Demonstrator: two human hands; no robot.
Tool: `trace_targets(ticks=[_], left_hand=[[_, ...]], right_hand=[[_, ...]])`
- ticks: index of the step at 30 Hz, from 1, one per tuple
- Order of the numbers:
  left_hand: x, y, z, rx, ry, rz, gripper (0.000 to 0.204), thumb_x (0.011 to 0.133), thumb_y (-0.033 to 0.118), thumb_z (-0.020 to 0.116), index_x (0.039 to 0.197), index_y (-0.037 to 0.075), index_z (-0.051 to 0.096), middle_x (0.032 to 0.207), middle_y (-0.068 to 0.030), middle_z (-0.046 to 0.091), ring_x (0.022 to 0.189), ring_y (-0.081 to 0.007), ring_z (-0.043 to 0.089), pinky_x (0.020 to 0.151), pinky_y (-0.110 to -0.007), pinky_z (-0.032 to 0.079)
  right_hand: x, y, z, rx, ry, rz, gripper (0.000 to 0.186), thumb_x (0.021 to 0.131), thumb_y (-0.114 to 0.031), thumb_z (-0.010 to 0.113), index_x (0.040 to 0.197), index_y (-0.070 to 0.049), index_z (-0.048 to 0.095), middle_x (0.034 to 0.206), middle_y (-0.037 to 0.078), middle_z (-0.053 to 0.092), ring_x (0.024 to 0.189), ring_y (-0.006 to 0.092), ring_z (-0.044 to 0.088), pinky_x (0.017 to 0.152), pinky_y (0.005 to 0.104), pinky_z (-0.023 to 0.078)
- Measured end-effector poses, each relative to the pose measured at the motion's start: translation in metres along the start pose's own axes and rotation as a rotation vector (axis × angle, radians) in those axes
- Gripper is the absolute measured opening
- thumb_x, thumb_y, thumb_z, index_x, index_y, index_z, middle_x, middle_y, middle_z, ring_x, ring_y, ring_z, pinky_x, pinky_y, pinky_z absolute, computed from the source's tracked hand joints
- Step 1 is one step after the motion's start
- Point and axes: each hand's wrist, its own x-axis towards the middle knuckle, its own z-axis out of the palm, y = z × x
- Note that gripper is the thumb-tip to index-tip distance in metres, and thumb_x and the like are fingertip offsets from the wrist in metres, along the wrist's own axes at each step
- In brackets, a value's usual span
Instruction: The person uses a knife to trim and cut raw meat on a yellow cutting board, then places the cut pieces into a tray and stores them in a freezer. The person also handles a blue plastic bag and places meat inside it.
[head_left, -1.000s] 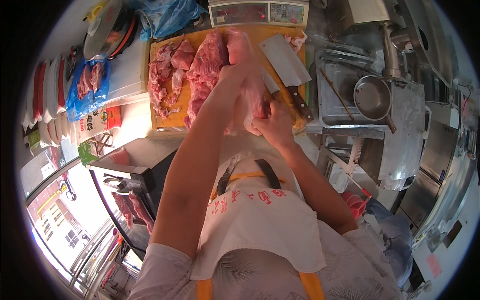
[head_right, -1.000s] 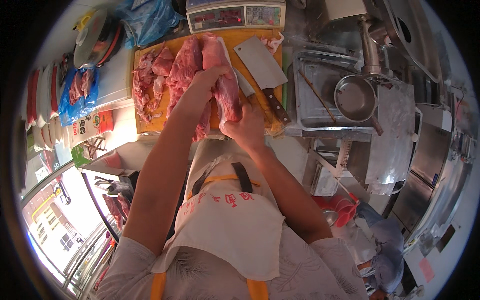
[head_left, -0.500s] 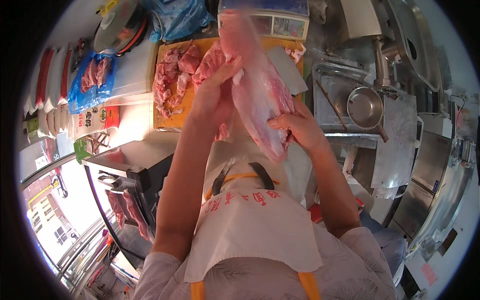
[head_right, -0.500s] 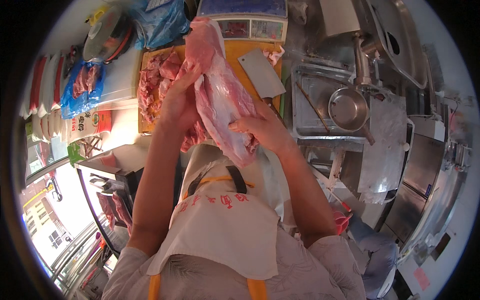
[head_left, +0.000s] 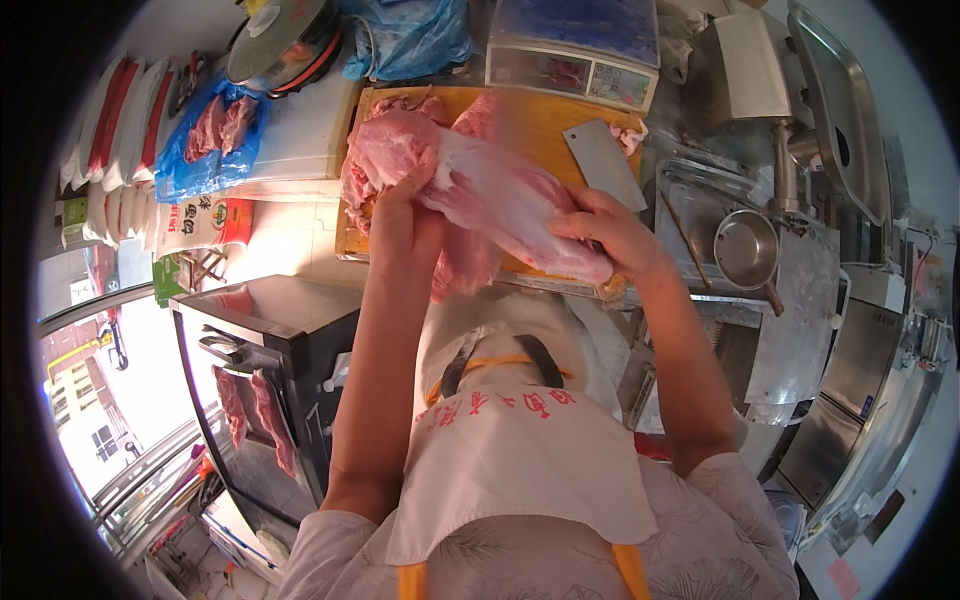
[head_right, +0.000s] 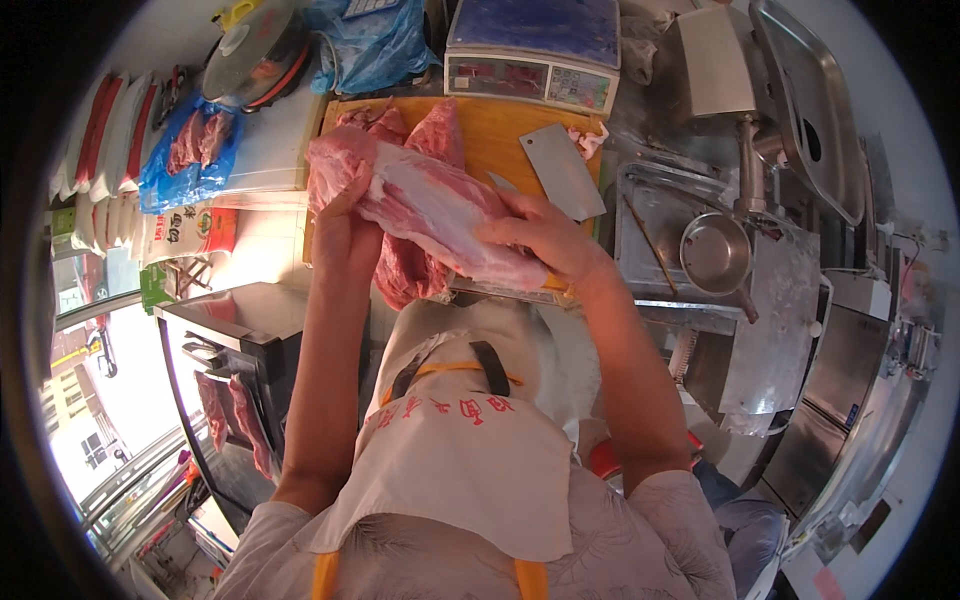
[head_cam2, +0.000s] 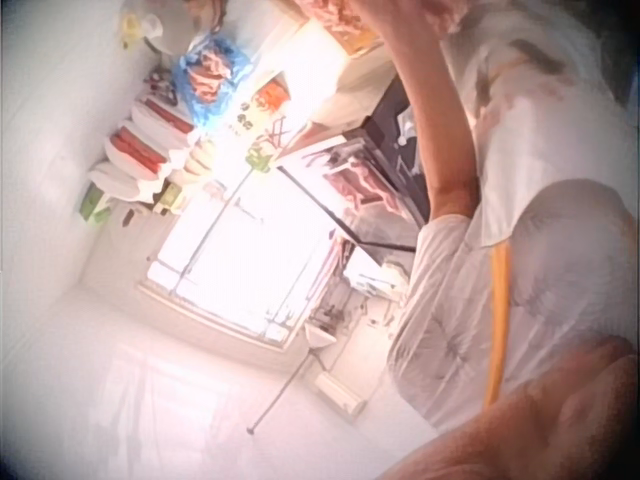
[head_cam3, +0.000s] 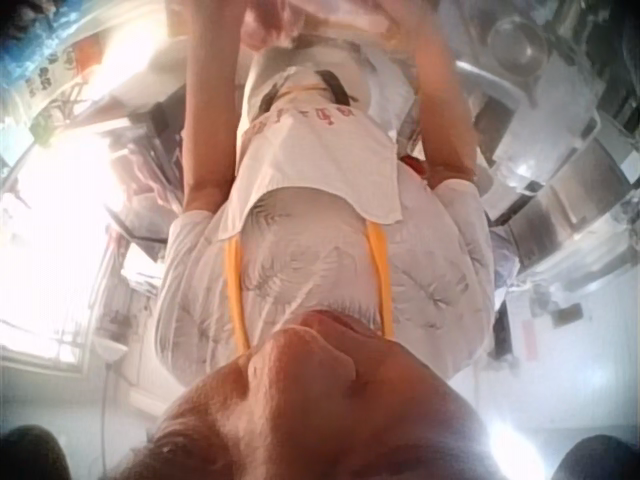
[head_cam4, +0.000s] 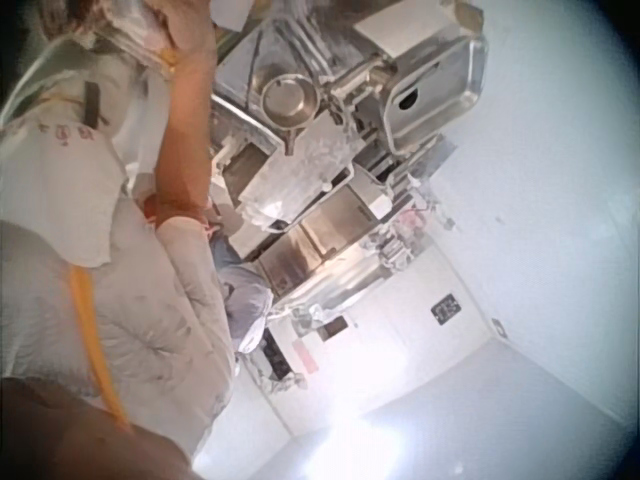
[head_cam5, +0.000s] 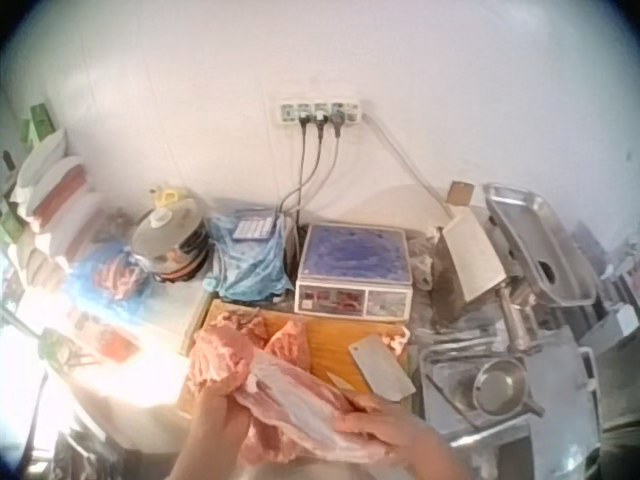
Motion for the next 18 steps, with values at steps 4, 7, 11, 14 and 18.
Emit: trace_targets(ticks=[4, 7, 11, 14, 18], left_hand=[[0.020, 0.017, -0.032, -0.100, 0.045, -0.034, 0.042, 0.098, 0.005, 0.065, 0.137, -0.003, 0.053, 0.131, -0.0141, 0.060, 0.119, -0.0285, 0.060, 0.104, -0.043, 0.050], [0.034, 0.032, -0.053, -0.168, 0.028, -0.074, 0.041, 0.099, 0.006, 0.064, 0.137, -0.002, 0.053, 0.130, -0.0130, 0.061, 0.118, -0.0281, 0.060, 0.103, -0.044, 0.051], [0.043, 0.050, -0.081, -0.072, -0.027, -0.063, 0.036, 0.099, 0.006, 0.063, 0.133, -0.001, 0.054, 0.127, -0.0111, 0.062, 0.114, -0.0261, 0.062, 0.099, -0.043, 0.052], [0.050, 0.043, -0.120, 0.053, 0.145, -0.166, 0.033, 0.099, 0.008, 0.062, 0.130, 0.000, 0.056, 0.126, -0.0126, 0.064, 0.115, -0.0271, 0.063, 0.100, -0.046, 0.052], [0.053, 0.024, -0.140, 0.464, 0.196, -0.300, 0.025, 0.100, 0.009, 0.063, 0.123, 0.002, 0.059, 0.109, -0.0124, 0.071, 0.094, -0.0238, 0.070, 0.083, -0.036, 0.059]], right_hand=[[0.043, 0.000, -0.009, 0.104, 0.000, 0.099, 0.056, 0.092, -0.022, 0.071, 0.137, 0.006, 0.056, 0.114, 0.008, 0.068, 0.096, 0.0118, 0.065, 0.085, 0.0258, 0.052], [0.071, 0.000, 0.001, 0.106, 0.057, 0.037, 0.058, 0.089, -0.020, 0.075, 0.137, 0.007, 0.057, 0.110, 0.007, 0.069, 0.090, 0.0114, 0.065, 0.080, 0.0255, 0.052], [0.101, -0.008, 0.002, -0.230, 0.120, -0.059, 0.057, 0.083, -0.016, 0.080, 0.133, 0.003, 0.060, 0.107, 0.005, 0.067, 0.091, 0.0097, 0.063, 0.081, 0.0255, 0.051], [0.133, -0.004, -0.010, -0.513, 0.160, -0.050, 0.053, 0.080, -0.017, 0.082, 0.127, 0.000, 0.065, 0.099, 0.000, 0.062, 0.086, 0.0080, 0.057, 0.078, 0.0246, 0.048], [0.182, 0.036, -0.046, -0.657, 0.204, 0.063, 0.042, 0.077, -0.020, 0.086, 0.113, -0.004, 0.070, 0.088, -0.005, 0.055, 0.079, 0.0065, 0.049, 0.072, 0.0240, 0.043]])
